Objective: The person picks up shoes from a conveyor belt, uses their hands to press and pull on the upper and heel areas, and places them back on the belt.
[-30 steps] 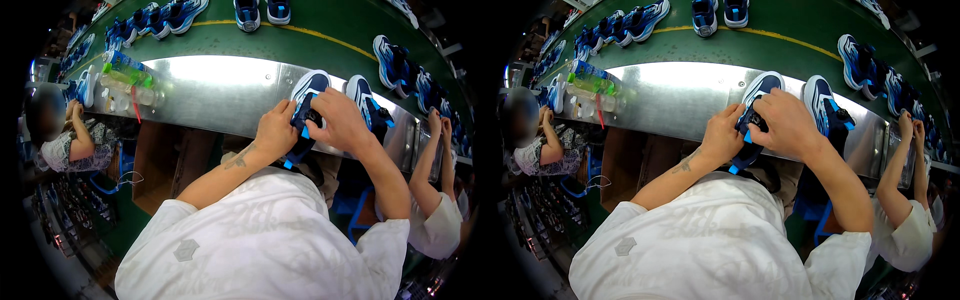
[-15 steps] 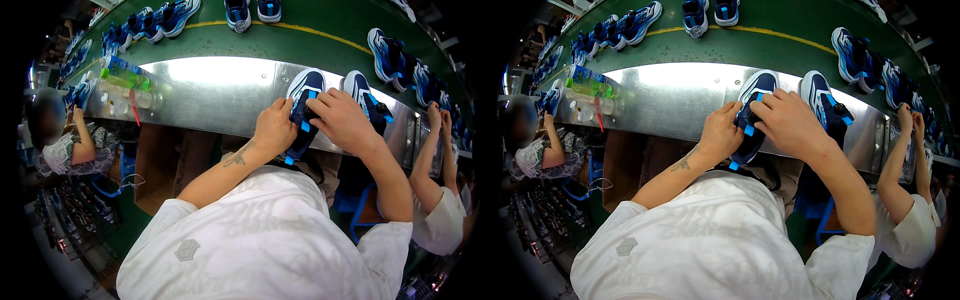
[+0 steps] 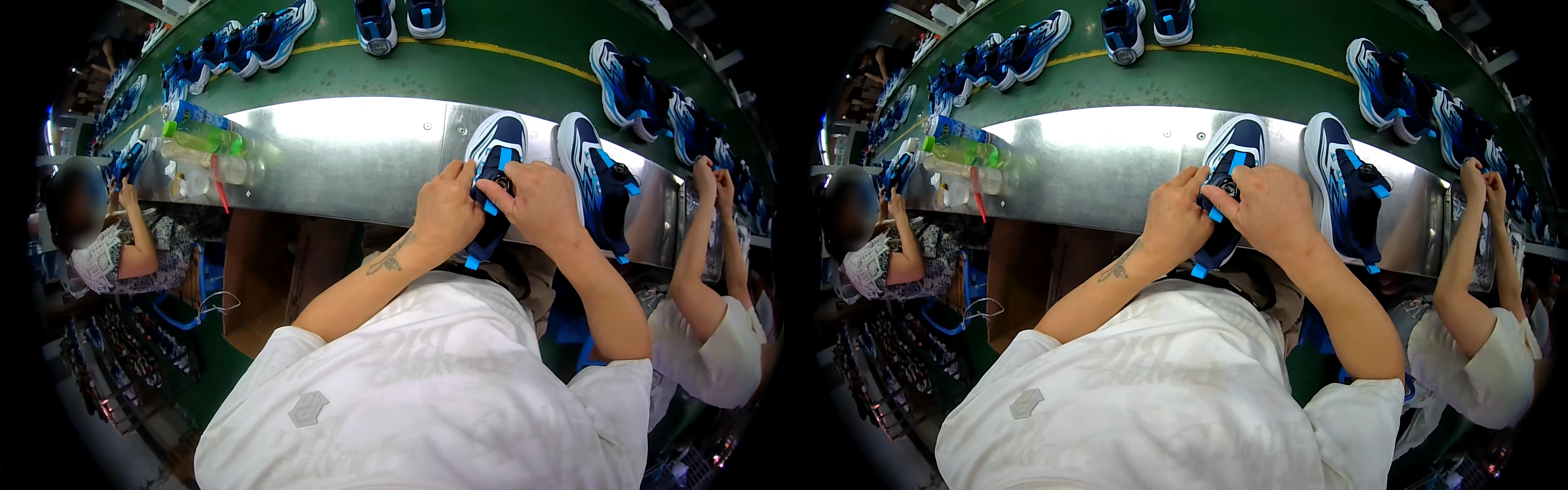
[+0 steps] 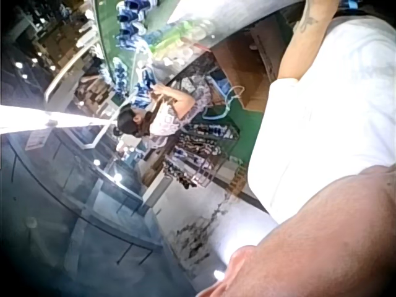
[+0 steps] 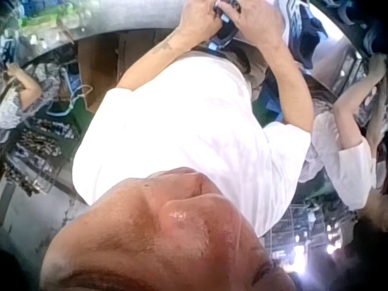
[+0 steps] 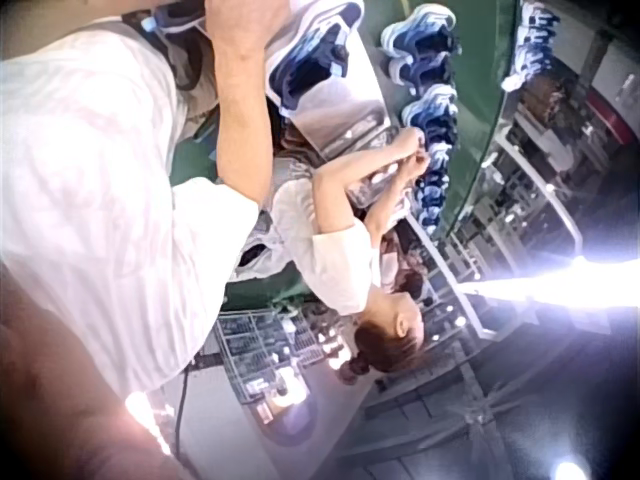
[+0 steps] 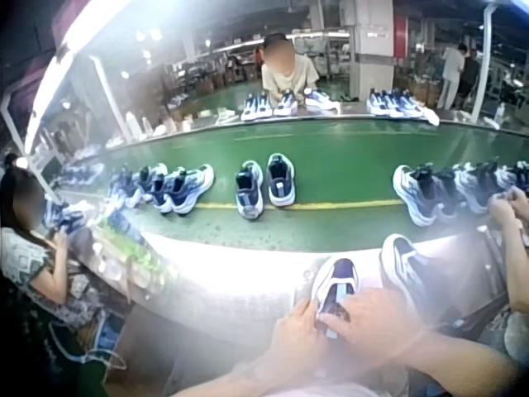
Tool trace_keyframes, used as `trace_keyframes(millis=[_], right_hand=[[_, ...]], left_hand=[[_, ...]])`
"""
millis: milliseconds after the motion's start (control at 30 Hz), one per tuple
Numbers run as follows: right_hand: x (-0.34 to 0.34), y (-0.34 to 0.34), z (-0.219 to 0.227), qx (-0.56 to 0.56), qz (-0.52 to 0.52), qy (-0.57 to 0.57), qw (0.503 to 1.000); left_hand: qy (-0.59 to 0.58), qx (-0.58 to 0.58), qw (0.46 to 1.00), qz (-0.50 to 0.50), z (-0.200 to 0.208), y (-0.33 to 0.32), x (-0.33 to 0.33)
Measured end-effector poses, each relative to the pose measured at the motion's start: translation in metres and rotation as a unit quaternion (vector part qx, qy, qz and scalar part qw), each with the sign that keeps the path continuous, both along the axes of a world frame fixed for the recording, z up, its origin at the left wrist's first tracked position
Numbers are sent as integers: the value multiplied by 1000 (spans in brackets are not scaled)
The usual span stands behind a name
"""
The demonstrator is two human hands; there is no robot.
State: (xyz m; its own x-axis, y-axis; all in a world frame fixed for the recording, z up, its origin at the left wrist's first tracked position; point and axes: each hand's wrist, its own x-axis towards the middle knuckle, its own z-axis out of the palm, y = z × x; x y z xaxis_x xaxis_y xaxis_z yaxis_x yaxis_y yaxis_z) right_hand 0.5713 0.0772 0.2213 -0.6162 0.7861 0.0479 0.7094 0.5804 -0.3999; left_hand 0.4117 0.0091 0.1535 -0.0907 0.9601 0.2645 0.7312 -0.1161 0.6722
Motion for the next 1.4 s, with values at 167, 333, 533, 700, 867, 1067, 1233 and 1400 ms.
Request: trace_keyframes(millis=[167,333,533,700,867,1067,1233,1400], right_hand=[[30,17,45,19,22,-31,999],[145,57,51,61,44,-103,992],[93,43,36,44,25,-29,998],[23,29,3,31,71,68,995],[10,22,-16,31,155,47,986],[25,-1,-24,120,58,138,981],[36,-16,-31,-131,-127,155,971],[46,-6,-66,-394,-76,398,825]], left_hand=[[-139,-76,987,24,24,4,-29],[-29,-29,992,117,36,4,-133],[76,182,964,177,83,-16,-104],[-58,-80,993,-67,70,-12,-10],[-220,-247,944,-6,32,8,-27],[-62,-21,998,-8,45,8,-20],[-44,17,959,-281,76,39,3],[82,112,947,-289,52,41,-3]])
